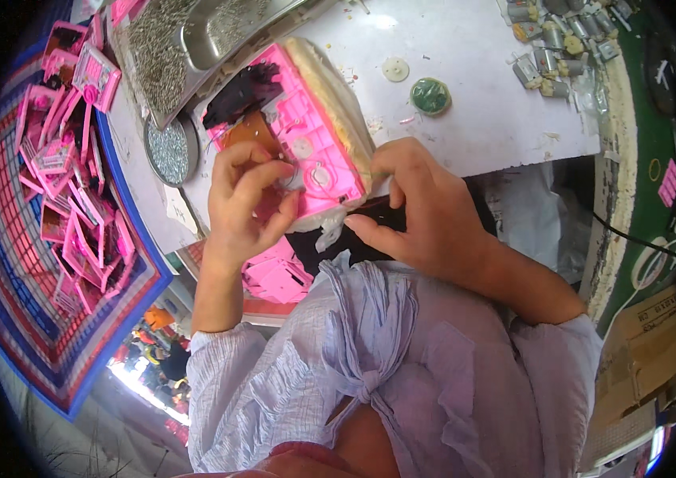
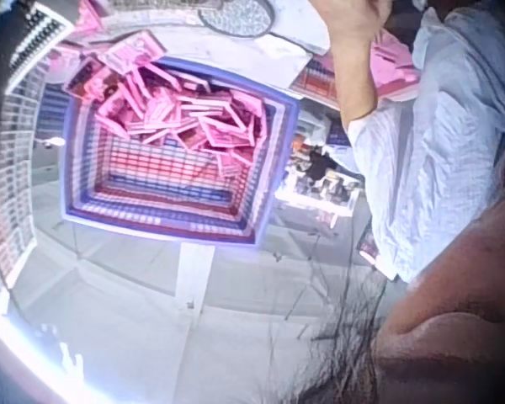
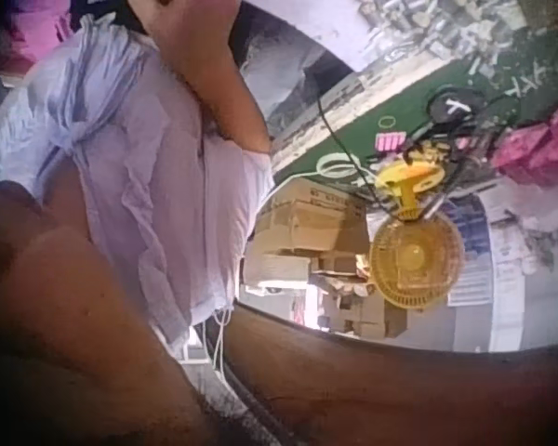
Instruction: Assembling components into a pink plastic housing, including using an electric screwdriver and a soldering iron.
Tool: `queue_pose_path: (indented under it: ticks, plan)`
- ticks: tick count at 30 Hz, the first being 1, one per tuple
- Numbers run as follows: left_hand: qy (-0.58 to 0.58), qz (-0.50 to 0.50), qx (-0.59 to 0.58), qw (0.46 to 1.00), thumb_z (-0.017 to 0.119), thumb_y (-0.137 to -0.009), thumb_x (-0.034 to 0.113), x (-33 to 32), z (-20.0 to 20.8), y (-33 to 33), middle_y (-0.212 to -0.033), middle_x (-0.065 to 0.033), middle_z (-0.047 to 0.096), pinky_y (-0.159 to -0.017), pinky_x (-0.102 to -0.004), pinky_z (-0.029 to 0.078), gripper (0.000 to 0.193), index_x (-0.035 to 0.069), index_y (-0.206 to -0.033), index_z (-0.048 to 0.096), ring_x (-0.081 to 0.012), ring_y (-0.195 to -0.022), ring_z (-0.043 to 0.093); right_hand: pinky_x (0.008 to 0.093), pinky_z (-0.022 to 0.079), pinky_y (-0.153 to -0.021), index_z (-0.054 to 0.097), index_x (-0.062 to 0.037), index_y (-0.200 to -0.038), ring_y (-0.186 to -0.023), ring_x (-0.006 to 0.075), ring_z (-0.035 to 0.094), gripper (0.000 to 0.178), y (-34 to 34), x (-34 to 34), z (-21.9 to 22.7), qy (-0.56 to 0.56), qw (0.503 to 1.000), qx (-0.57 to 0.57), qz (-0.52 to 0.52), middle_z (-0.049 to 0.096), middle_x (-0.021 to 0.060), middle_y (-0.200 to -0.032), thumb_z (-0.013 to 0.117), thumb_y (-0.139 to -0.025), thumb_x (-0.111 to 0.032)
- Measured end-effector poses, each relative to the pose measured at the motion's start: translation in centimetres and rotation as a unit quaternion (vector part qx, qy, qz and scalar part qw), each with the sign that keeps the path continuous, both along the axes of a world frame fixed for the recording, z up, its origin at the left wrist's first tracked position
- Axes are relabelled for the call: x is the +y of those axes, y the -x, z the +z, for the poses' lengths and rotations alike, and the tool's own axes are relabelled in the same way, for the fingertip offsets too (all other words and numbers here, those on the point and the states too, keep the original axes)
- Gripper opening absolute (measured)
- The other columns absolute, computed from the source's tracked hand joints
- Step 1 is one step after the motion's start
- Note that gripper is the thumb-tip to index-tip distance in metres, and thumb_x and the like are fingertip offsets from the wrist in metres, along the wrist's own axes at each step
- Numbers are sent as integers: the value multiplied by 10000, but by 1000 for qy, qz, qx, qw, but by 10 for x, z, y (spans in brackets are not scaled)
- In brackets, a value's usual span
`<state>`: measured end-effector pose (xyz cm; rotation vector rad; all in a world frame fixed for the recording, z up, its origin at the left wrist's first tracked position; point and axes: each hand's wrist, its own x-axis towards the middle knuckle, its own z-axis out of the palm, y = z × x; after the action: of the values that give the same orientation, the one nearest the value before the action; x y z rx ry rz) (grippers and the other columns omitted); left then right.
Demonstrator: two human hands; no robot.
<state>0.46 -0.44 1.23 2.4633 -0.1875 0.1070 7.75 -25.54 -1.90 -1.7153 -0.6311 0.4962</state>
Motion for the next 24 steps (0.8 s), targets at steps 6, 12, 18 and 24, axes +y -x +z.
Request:
queue_pose_path:
  ticks: [6,12,18,24]
  plan:
    - [7,134,-92,987,732,-759,-39,11,9,21,-986,-121,595,-648,-324,506,299,34,-1041,665,-234,-757,603,271,443,-493,404,-29,-1480,-484,120,519,801,12,0,1,109,990,-91,18,661,32,-759,814,-794,-76]
    - [-4,55,-56,997,754,-780,34,-19,6,25,-992,-100,650,-711,-390,488,362,64,-1133,677,-279,-835,638,394,541,-583,470,-52,-1430,-622,305,681,607,18,5,26,144,980,-63,124,699,80,-768,674,-859,-79]
    - [-144,0,-58,988,737,-751,79,-18,5,4,-954,-48,646,-684,-389,443,380,106,-1128,700,-256,-851,636,375,559,-591,673,-97,-1163,-699,262,701,329,9,7,58,-66,931,-160,322,717,59,-859,652,-835,-77]
    - [-162,-23,-99,981,725,-738,128,-9,-9,2,-939,-33,641,-676,-387,442,315,126,-1053,718,-224,-831,635,382,555,-642,671,-108,-1194,-728,264,679,387,-7,2,88,44,921,-123,366,704,45,-873,710,-810,-132]
